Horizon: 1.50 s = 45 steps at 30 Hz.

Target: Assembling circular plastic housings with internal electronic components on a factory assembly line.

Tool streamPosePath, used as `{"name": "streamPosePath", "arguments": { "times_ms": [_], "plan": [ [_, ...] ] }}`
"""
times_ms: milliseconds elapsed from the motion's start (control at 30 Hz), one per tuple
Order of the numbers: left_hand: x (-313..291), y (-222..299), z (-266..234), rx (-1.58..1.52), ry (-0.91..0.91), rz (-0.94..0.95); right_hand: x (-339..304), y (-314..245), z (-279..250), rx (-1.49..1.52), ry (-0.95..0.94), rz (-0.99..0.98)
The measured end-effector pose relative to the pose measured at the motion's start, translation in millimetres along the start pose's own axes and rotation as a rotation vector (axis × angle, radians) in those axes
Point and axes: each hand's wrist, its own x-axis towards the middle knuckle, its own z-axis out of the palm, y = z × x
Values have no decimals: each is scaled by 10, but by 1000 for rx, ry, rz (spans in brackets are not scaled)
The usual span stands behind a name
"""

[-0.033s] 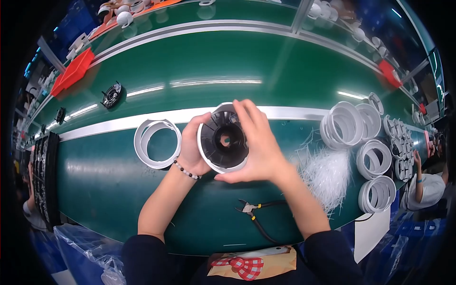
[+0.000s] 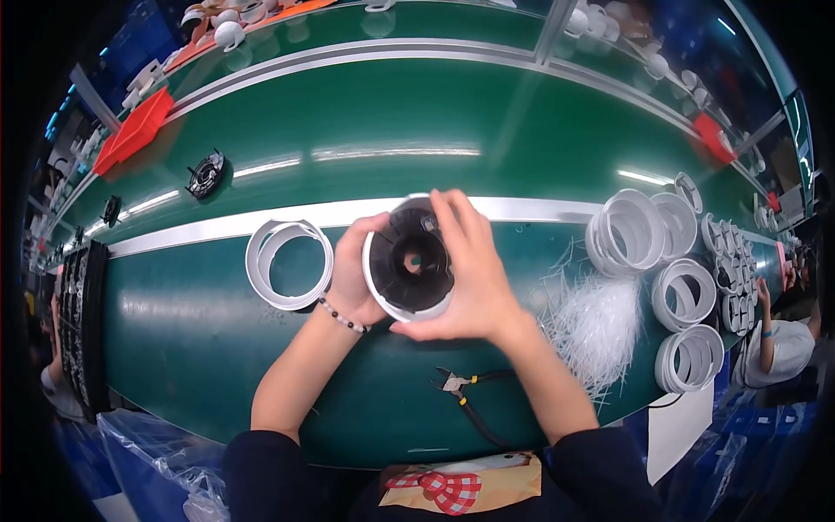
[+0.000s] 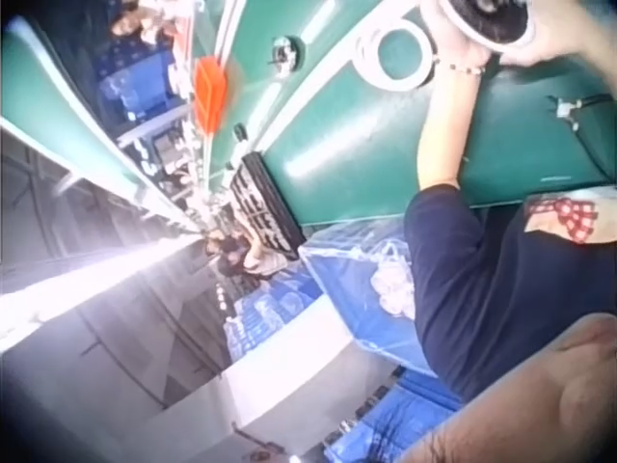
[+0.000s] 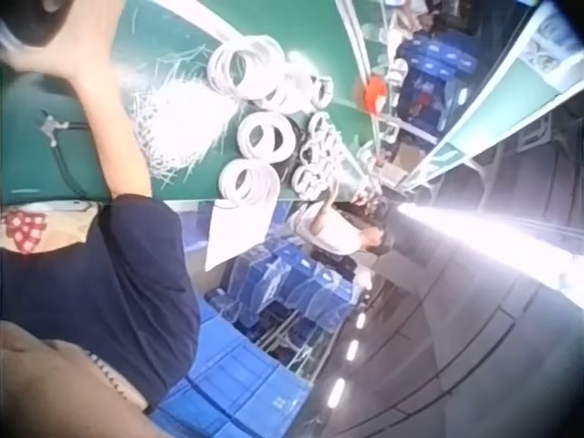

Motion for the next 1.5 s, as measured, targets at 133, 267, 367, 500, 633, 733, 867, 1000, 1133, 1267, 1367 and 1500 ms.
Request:
{"name": "streamPosePath", "arguments": {
  "times_ms": [133, 267, 367, 500, 633, 733, 867, 1000, 1133, 1267, 1367, 1500],
  "plan": [
    [-8, -81, 23, 23, -39, 36, -141, -17, 128, 49, 140, 102],
    [-39, -81, 38, -31, -96, 79, -48, -66, 42, 40, 79, 95],
    [-31, -108, -8, 10, -129, 137, -78, -68, 89, 27, 135, 106],
    [-10, -157, -102, 106, -170, 165, -109, -34, 169, -34, 240, 35],
    [-27, -94, -69, -1, -251, 195, 54, -81, 30, -75, 175, -80],
    [-33, -31, -43, 2, -238, 213, 123, -81, 9, -69, 115, -79],
    [137, -101, 1, 29, 44, 195, -69, 107, 45, -24, 96, 80],
    [468, 226, 27, 71, 139, -75, -317, 218, -128, -75, 151, 57],
    [1029, 676, -278, 374, 171, -41, -352, 415, -652, -418, 138, 81],
    [1467, 703, -448, 444, 336, 10, -229, 922, -1422, -647, 328, 275],
    [1709, 646, -626, 500, 389, 30, -327, 1366, -1940, -876, 148, 409],
    [1286, 910, -605, 888, 505, 174, -327, 1492, -2015, -1016, 64, 414]
  ]
}}
